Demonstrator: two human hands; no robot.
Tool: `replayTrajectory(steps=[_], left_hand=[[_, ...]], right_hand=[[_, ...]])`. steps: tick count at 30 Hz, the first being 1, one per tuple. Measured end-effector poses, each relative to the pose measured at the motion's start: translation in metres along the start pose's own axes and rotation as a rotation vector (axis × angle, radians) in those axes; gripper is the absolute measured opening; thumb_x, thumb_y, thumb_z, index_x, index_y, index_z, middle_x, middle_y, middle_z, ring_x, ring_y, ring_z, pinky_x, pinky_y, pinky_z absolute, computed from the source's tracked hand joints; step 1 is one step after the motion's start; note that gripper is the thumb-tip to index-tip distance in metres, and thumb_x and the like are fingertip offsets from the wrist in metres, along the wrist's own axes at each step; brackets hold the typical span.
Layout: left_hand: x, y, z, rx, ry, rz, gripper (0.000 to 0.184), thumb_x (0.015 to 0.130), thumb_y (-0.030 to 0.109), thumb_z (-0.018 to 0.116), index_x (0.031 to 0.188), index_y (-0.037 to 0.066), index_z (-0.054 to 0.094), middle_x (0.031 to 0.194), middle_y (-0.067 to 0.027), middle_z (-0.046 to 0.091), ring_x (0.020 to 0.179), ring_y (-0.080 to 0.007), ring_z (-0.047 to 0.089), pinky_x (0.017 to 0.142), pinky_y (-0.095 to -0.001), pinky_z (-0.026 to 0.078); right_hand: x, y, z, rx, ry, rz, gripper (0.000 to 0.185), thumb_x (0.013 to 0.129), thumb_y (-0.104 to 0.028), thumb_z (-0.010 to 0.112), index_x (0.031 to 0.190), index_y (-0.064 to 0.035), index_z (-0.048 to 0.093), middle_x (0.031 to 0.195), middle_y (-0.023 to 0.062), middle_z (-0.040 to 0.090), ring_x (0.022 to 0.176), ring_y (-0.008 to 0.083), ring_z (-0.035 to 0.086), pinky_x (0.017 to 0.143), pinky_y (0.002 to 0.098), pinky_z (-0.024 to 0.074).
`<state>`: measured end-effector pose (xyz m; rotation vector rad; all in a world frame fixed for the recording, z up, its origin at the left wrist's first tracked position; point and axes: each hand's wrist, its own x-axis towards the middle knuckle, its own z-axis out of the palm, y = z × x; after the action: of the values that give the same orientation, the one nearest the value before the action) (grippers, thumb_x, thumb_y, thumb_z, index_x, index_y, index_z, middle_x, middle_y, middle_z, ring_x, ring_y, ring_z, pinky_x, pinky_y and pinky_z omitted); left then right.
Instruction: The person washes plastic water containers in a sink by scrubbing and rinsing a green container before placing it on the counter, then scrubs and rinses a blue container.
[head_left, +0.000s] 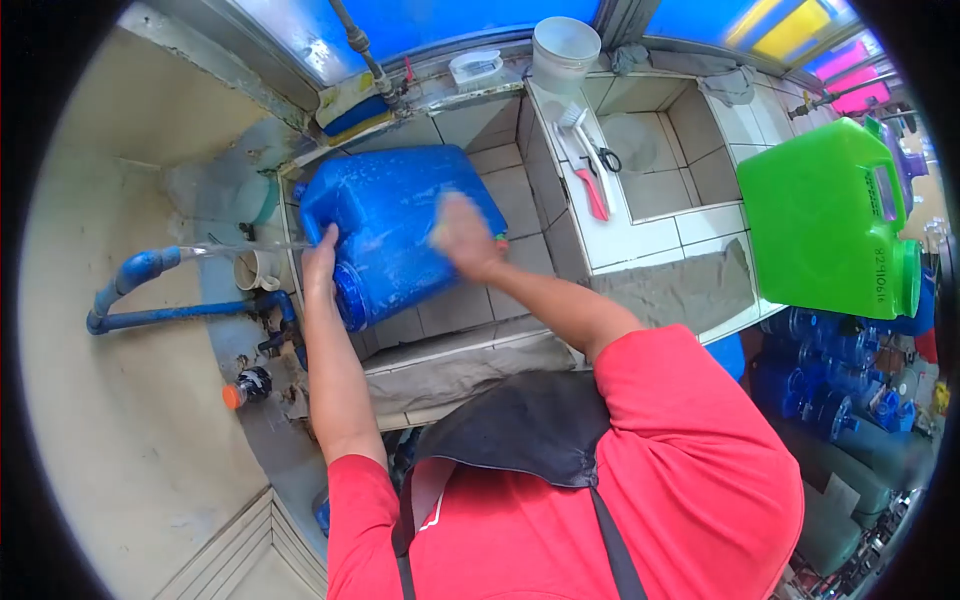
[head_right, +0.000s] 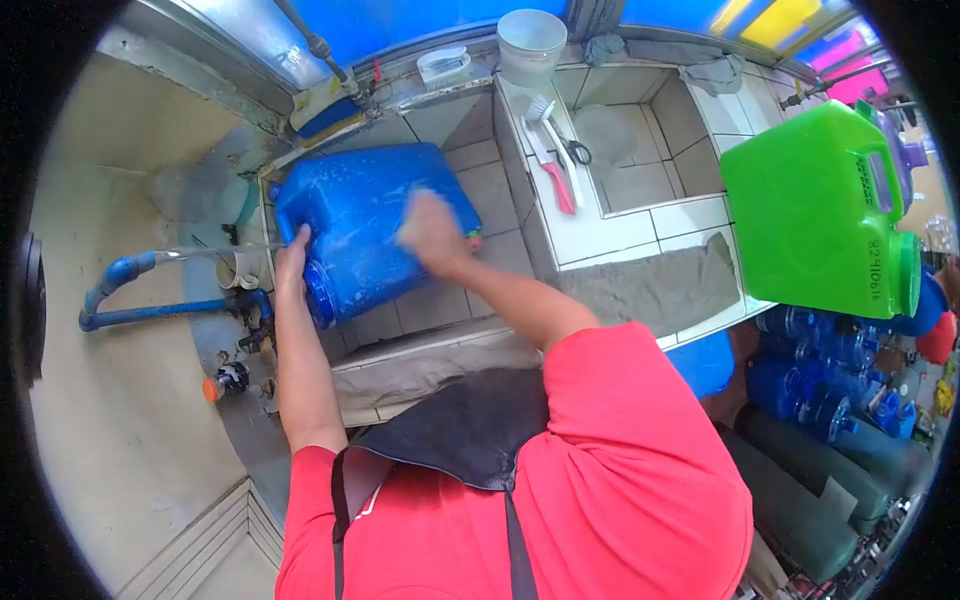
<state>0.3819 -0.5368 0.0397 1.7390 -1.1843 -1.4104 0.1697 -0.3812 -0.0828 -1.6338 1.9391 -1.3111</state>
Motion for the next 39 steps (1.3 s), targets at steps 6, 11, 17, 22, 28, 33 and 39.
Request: replayTrajectory(steps=[6, 11, 17, 22, 28, 33, 39], left_hand=[[-0.008, 0.001, 0.014, 0.181, -0.030, 0.210, 0.015, 0.076, 0.004, 0.064, 0.090, 0.003, 0.058, 0.082, -0.0028, 0.058, 0.076, -0.0171, 0.056, 0.070, -0.0325, 0.044], [-0.045, -0.001, 0.013, 0.237, -0.173, 0.445, 0.026, 0.076, 0.002, 0.061, 0.102, 0.002, 0.058, 0.091, -0.0039, 0.056, 0.085, -0.0159, 0.056, 0.080, -0.0291, 0.045], [-0.039, -0.053, -0.043, 0.178, -0.242, 0.573, 0.016, 0.078, 0.000, 0.057, 0.094, 0.001, 0.053, 0.101, -0.0077, 0.058, 0.092, -0.0199, 0.058, 0.091, -0.0329, 0.045], [-0.052, -0.043, -0.036, 0.156, -0.122, 0.661, 0.013, 0.079, 0.000, 0.055, 0.092, 0.000, 0.053, 0.100, -0.0091, 0.063, 0.093, -0.0216, 0.060, 0.089, -0.0344, 0.046], [-0.082, 0.039, 0.002, 0.622, -0.188, 0.612, 0.032, 0.074, 0.005, 0.057, 0.106, -0.001, 0.058, 0.095, -0.0146, 0.062, 0.090, -0.0292, 0.062, 0.083, -0.0358, 0.047], [-0.053, 0.061, 0.031, 0.883, -0.254, 1.170, 0.040, 0.072, 0.012, 0.067, 0.111, 0.003, 0.062, 0.110, -0.0145, 0.064, 0.109, -0.0355, 0.059, 0.094, -0.0445, 0.046], [-0.031, 0.061, 0.006, 1.034, 0.231, 1.274, 0.050, 0.085, 0.048, 0.063, 0.119, 0.011, 0.062, 0.121, -0.0160, 0.059, 0.119, -0.0369, 0.052, 0.098, -0.0504, 0.041]], right_hand=[[0.041, -0.001, -0.003, -0.078, 0.069, 0.387, 0.053, 0.096, -0.030, 0.049, 0.136, 0.0041, 0.046, 0.141, 0.0265, 0.046, 0.133, 0.0428, 0.040, 0.115, 0.0475, 0.0270], [0.100, -0.020, -0.051, 0.016, 0.219, -0.122, 0.053, 0.098, -0.034, 0.044, 0.137, 0.0022, 0.045, 0.139, 0.0263, 0.047, 0.130, 0.0417, 0.042, 0.113, 0.0467, 0.0288], [0.060, 0.086, -0.070, 1.009, 0.270, 1.152, 0.066, 0.098, -0.058, 0.036, 0.129, -0.0031, 0.057, 0.126, 0.0177, 0.061, 0.118, 0.0330, 0.055, 0.104, 0.0483, 0.0400], [-0.045, 0.157, 0.007, 0.926, -0.030, 1.395, 0.071, 0.097, -0.061, 0.032, 0.136, -0.0051, 0.052, 0.131, 0.0170, 0.059, 0.125, 0.0332, 0.051, 0.108, 0.0513, 0.0374], [0.046, 0.013, -0.060, 0.580, 0.474, 1.039, 0.075, 0.095, -0.062, 0.036, 0.138, -0.0027, 0.050, 0.131, 0.0167, 0.059, 0.122, 0.0303, 0.054, 0.103, 0.0421, 0.0408], [0.109, -0.047, -0.082, 0.520, 0.156, 0.237, 0.052, 0.099, -0.046, 0.049, 0.124, -0.0036, 0.062, 0.120, 0.0181, 0.064, 0.110, 0.0270, 0.061, 0.096, 0.0337, 0.0442], [0.150, -0.083, -0.102, -0.217, -0.104, -0.355, 0.045, 0.089, -0.039, 0.066, 0.117, -0.0052, 0.064, 0.118, 0.0160, 0.064, 0.109, 0.0345, 0.061, 0.090, 0.0416, 0.0494]])
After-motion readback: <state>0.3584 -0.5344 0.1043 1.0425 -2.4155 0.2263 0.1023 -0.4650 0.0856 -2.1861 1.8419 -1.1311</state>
